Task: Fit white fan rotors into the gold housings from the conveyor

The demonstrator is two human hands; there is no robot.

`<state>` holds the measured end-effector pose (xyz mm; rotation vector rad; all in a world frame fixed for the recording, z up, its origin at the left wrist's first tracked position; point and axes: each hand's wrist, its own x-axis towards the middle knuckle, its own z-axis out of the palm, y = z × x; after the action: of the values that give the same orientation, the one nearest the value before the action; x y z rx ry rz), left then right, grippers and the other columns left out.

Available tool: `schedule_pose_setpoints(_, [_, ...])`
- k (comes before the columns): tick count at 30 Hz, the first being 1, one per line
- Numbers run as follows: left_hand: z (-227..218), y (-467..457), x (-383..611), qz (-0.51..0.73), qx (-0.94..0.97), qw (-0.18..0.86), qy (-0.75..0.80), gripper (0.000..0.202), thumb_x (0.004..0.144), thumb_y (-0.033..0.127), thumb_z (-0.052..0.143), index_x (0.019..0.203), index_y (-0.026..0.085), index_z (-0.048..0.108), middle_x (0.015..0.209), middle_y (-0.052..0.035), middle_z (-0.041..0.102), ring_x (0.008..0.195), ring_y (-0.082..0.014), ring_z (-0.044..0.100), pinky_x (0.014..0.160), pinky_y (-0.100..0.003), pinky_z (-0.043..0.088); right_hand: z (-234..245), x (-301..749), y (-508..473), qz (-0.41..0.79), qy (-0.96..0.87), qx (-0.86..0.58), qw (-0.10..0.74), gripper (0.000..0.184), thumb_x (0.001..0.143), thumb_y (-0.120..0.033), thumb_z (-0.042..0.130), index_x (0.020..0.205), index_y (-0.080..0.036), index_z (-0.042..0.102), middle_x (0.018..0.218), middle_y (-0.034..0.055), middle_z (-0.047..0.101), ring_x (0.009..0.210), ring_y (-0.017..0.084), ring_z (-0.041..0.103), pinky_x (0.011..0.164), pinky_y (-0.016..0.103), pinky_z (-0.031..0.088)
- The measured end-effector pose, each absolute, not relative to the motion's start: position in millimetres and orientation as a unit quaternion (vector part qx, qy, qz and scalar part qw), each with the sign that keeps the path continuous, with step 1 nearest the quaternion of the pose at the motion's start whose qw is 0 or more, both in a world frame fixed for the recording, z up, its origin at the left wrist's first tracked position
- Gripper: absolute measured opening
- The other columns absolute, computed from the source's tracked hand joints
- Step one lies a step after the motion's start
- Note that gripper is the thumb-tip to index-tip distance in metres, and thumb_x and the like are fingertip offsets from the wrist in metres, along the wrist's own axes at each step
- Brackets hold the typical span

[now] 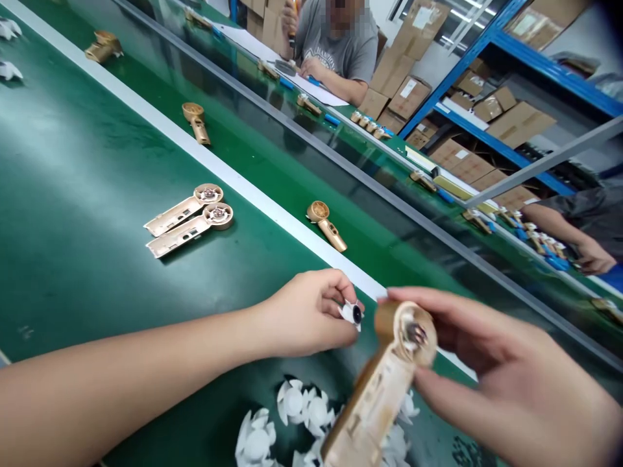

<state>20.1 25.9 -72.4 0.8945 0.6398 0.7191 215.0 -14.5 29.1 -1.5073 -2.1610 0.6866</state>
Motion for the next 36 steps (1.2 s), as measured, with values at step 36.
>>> schedule_pose_setpoints(36, [-56, 6, 18, 0.307, 0.397, 0.828, 0.251, 0.033, 0.076, 0.011, 0.083, 0.105, 0.028, 0.079, 0.084, 0.0014, 0.079, 0.078, -0.0133, 0.076, 0.075, -0.023, 0.063, -17, 238, -54, 0.299, -0.718, -0.568, 0.268, 0.055, 0.083, -0.026, 0.076, 0.132, -0.045, 0.060, 0.131, -0.0033, 0.068, 0.111, 0.021, 0.071, 0.089, 0.025, 0.061])
